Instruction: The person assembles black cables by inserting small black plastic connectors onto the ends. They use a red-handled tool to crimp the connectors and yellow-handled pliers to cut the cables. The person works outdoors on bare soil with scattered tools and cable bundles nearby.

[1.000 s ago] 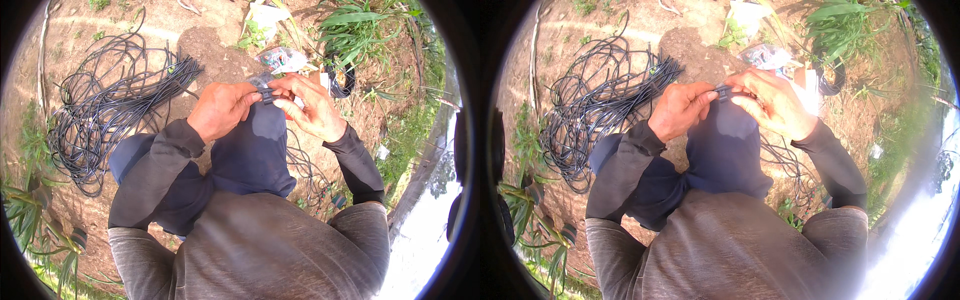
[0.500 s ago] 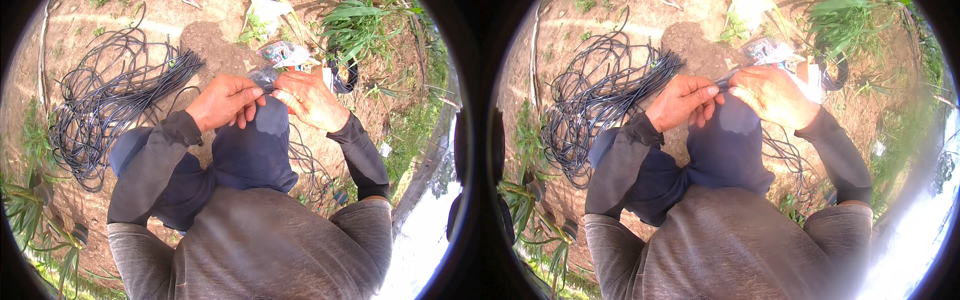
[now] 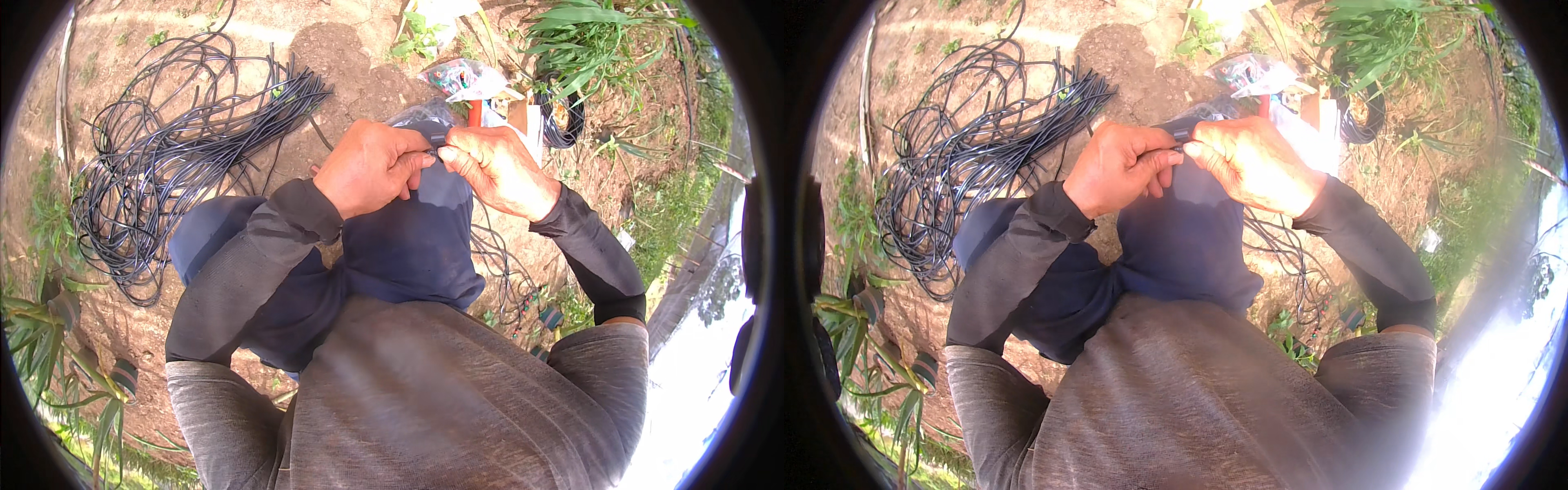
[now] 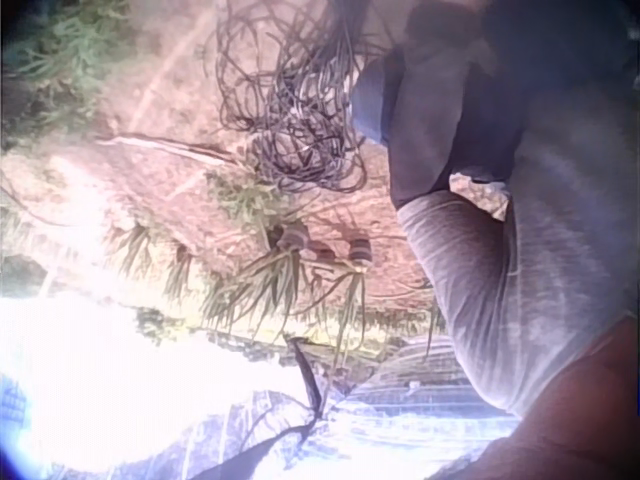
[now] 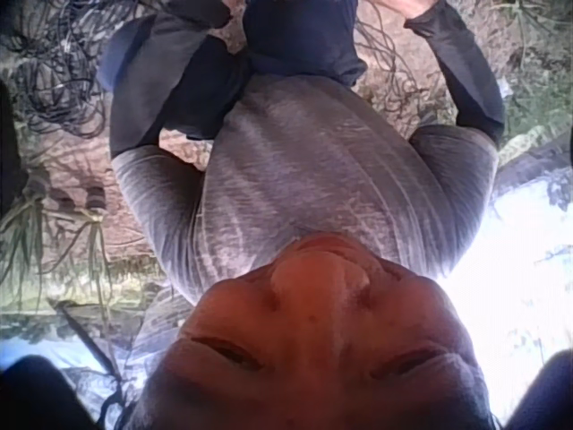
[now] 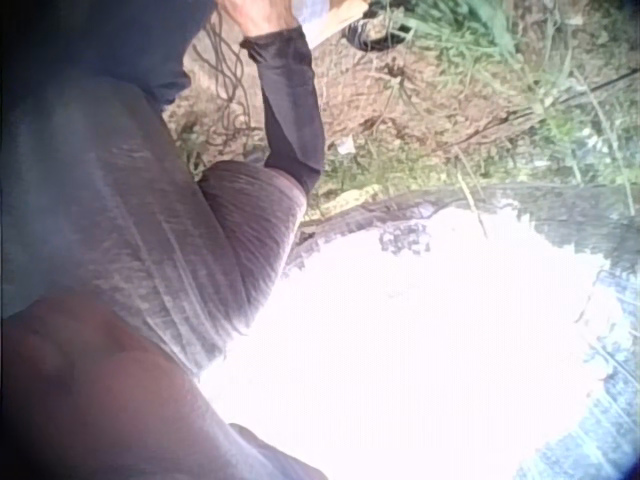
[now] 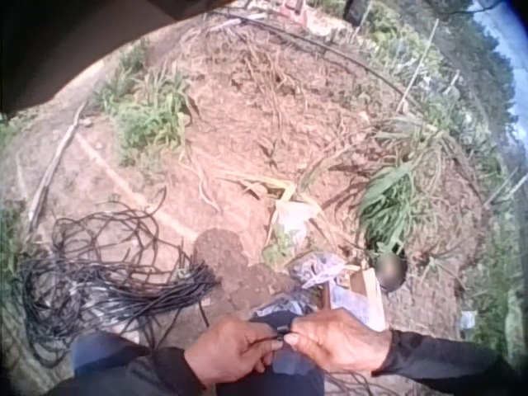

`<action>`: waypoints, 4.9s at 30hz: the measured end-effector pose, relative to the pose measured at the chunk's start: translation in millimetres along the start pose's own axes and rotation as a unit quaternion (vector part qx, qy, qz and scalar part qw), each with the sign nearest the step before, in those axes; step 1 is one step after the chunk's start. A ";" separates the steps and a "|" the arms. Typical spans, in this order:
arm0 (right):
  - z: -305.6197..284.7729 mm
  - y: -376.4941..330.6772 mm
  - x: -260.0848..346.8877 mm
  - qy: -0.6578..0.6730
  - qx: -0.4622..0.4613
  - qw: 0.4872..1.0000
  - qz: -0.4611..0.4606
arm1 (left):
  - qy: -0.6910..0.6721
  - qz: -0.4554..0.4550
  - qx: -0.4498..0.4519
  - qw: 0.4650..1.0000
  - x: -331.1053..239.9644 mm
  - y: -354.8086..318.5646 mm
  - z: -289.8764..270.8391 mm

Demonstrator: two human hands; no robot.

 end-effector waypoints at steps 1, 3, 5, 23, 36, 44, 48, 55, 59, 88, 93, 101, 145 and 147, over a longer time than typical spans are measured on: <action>0.5 0.7 0.8 0.019 0.004 1.000 0.017 | 0.057 0.056 -0.015 0.997 2.8 -0.2 1.2; 3.2 2.5 3.3 0.058 0.013 0.997 0.052 | 0.164 0.166 -0.053 0.971 8.5 -2.0 2.8; 10.1 1.6 0.8 0.130 0.023 0.985 0.110 | 0.264 0.273 -0.093 0.920 11.8 -4.7 2.9; 1.0 9.8 -1.8 0.343 0.014 0.915 0.212 | 0.322 0.271 -0.166 0.892 -5.9 2.7 -13.8; -47.4 53.1 13.9 0.044 -0.245 0.948 -0.197 | -0.024 0.078 -0.124 0.989 -52.1 -5.3 -31.9; -103.1 64.1 22.8 0.032 -0.230 0.938 -0.258 | -0.101 0.025 -0.066 0.992 -106.1 -7.6 -35.4; -114.6 63.8 20.1 0.027 -0.252 0.935 -0.249 | -0.068 0.092 -0.075 0.991 -124.9 0.2 -33.1; -125.9 70.2 11.9 0.015 -0.227 0.928 -0.294 | -0.030 0.051 -0.077 0.995 -149.8 -5.2 -29.4; -122.7 68.9 15.4 0.069 -0.236 0.925 -0.289 | 0.045 0.022 -0.151 0.987 -163.5 -9.0 -17.5; -64.0 33.2 22.2 0.140 -0.184 0.960 -0.159 | 0.589 0.279 -0.134 0.747 -115.3 -29.1 0.4; -69.7 29.2 18.3 0.213 -0.068 0.974 -0.025 | 0.542 0.271 -0.123 0.786 -104.4 -17.6 2.2; -160.9 59.4 115.0 -0.117 -0.170 0.927 -0.312 | 0.273 0.239 -0.334 0.870 -103.7 -0.7 -55.3; -47.8 97.1 24.8 0.233 -0.140 0.957 -0.104 | 0.026 0.059 -0.219 0.974 -86.3 -15.4 -47.4; -46.8 89.7 19.3 0.222 -0.160 0.957 -0.096 | -0.004 0.076 -0.211 0.974 -86.3 -15.1 -43.8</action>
Point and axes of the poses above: each hand's wrist, its own y-axis towards the middle knuckle, its own z-axis out of the palm, x = y × z, the point moved 1 cm from there along y, towards the middle knuckle, and after that the axes turned 7 degrees about -y, right-handed, at the moved point
